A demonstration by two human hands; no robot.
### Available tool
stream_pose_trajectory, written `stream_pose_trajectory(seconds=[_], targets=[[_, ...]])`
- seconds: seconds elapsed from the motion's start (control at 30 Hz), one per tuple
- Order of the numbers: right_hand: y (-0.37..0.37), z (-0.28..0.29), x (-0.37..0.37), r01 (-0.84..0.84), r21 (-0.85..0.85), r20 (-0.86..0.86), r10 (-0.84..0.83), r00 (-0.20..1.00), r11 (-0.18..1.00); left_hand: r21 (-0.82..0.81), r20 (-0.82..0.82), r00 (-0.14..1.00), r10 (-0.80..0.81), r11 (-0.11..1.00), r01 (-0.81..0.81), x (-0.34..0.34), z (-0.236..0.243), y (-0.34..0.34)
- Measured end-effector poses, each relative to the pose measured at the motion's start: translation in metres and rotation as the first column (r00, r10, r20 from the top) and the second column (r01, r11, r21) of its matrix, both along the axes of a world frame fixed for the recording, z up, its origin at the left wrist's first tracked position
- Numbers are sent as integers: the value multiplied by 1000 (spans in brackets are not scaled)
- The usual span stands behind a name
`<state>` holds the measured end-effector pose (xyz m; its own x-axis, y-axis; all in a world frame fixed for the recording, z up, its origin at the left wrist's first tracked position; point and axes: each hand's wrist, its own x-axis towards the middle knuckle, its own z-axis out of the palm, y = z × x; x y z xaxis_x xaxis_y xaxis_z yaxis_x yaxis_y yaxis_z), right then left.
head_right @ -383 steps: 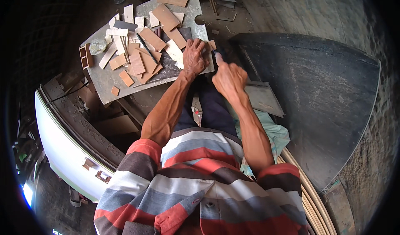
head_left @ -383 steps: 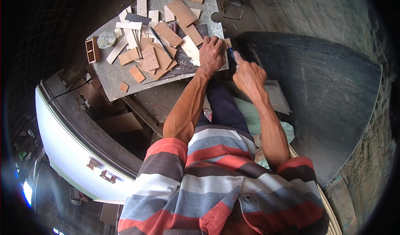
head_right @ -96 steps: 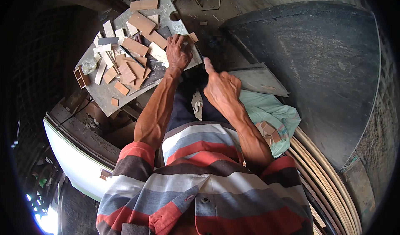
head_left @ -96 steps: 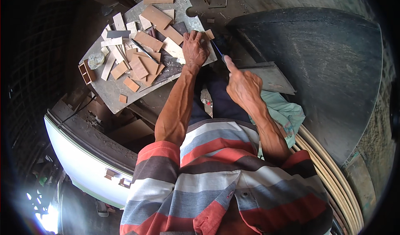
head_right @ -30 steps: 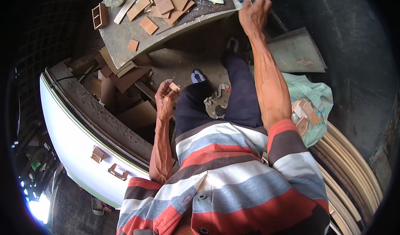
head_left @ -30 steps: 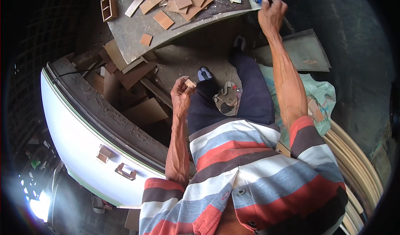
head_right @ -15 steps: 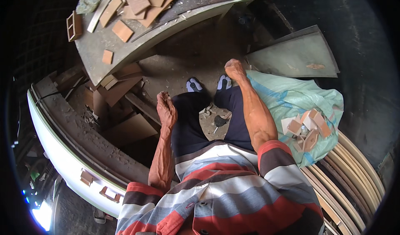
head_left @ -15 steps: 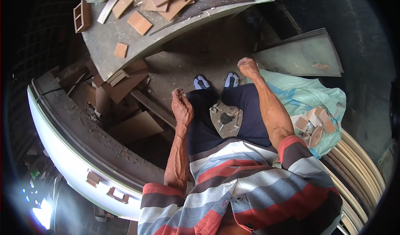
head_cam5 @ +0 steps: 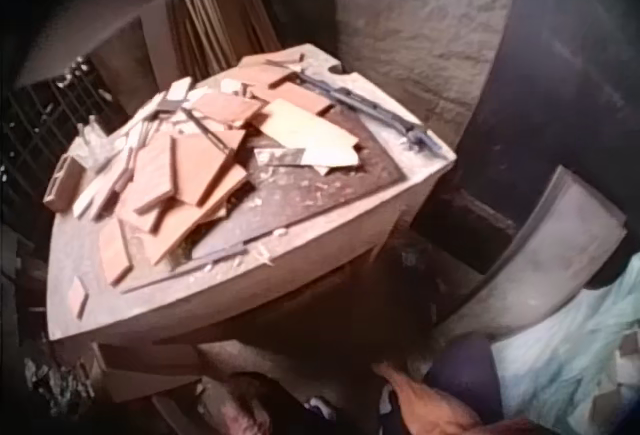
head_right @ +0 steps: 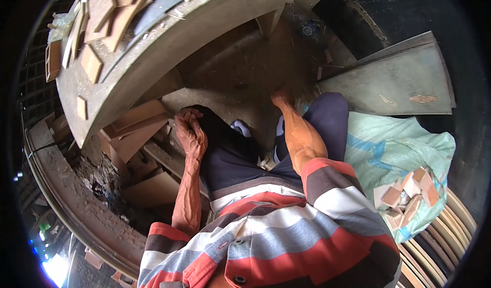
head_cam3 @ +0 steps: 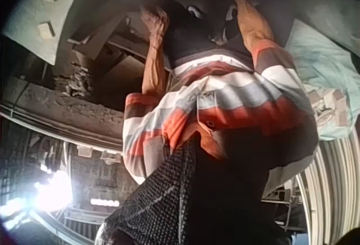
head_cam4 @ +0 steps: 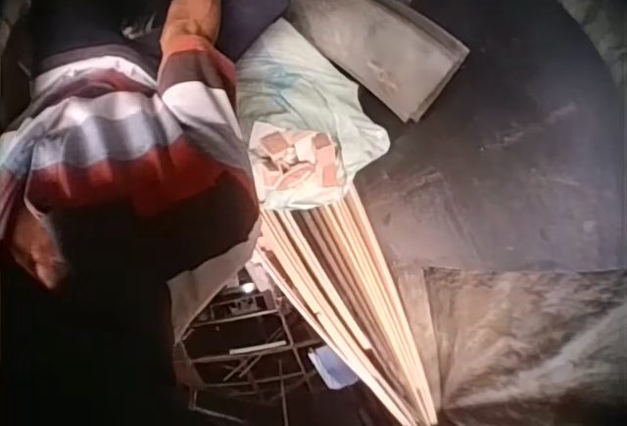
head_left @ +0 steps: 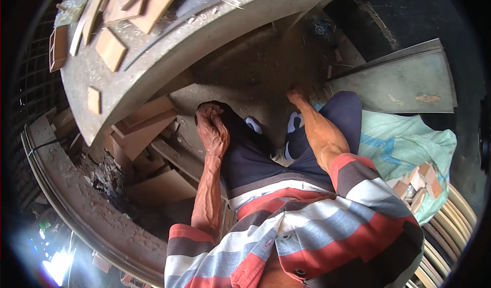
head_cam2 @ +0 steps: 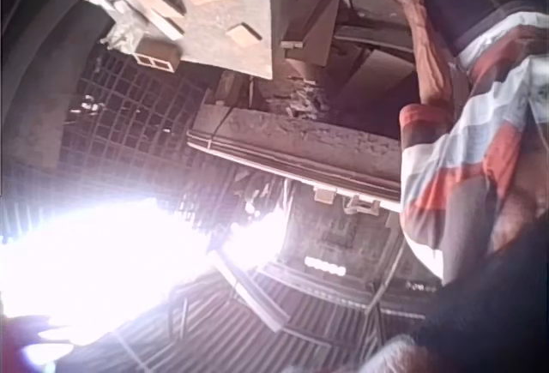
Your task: The person carves a small rectangular block of wood using a knife. They hold the wood in their left hand and use the knife in their right hand to scrape and shape the surface, occasionally adjusting their grip.
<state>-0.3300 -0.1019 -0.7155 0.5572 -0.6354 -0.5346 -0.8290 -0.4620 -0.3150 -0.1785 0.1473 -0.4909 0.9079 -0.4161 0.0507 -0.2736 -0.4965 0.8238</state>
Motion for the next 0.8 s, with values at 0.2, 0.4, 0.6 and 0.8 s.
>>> stream_pose_trajectory(seconds=[0.2, 0.4, 0.6, 0.8], targets=[[17, -76, 13, 156, -118, 91, -146, 985, 981, -121, -5, 1000, -13, 993, 12, 22, -50, -22], [12, -129, 17, 67, -99, -196, -85, 977, 993, -125, 15, 998, -58, 990, 59, 25, -70, -44], [9, -92, 19, -282, 10, -166, 280, 946, 959, -76, 55, 997, -52, 995, 56, 21, -60, -38], [33, 108, 46, 378, 600, 111, -542, 833, 705, -181, -436, 900, -21, 981, -65, 10, 25, -27]])
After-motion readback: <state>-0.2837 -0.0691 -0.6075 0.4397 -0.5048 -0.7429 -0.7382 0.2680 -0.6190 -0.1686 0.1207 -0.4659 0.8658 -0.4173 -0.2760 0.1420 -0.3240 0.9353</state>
